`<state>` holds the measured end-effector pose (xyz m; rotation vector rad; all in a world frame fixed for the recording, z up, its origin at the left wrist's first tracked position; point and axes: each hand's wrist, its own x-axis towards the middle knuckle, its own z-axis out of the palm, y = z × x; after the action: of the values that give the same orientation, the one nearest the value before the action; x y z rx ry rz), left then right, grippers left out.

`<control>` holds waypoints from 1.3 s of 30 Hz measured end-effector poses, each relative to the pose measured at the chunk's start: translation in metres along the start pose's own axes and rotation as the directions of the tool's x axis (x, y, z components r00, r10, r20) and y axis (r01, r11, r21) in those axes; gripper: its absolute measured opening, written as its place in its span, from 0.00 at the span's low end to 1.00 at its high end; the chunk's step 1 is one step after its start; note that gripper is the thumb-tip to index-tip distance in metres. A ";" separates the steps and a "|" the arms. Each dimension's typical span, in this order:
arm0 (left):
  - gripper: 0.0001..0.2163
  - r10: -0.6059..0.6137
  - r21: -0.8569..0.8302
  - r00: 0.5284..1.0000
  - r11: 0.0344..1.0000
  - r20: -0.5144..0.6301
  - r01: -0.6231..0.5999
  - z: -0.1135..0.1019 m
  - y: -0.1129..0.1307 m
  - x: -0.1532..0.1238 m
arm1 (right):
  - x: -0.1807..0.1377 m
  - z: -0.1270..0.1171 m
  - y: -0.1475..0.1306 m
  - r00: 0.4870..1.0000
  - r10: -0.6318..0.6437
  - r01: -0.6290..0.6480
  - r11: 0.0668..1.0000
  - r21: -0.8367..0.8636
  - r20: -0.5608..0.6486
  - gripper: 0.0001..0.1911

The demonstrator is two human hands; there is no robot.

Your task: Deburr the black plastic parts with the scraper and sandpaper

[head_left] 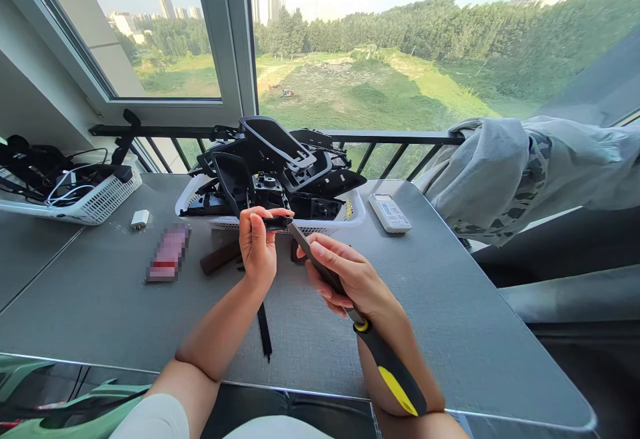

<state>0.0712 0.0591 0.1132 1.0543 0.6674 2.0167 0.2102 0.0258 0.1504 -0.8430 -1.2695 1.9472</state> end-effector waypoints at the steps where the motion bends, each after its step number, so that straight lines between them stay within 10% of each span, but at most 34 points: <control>1: 0.14 0.000 0.001 1.000 1.000 0.010 0.000 0.000 0.000 -0.001 | 0.001 0.000 0.000 1.000 -0.002 0.002 1.000 -0.002 -0.003 0.18; 29: 0.16 0.013 0.151 0.995 0.988 0.098 -0.027 -0.005 -0.005 -0.006 | 0.000 -0.008 -0.001 0.999 0.043 -0.042 0.997 -0.059 0.027 0.19; 39: 0.14 0.067 0.028 0.993 0.998 -0.096 -0.065 -0.001 -0.002 0.002 | -0.005 -0.010 -0.005 0.997 -0.021 0.017 0.998 -0.060 -0.069 0.19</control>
<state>0.0705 0.0616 0.1121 1.0100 0.7183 2.1325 0.2221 0.0285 0.1526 -0.9173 -1.2957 1.8569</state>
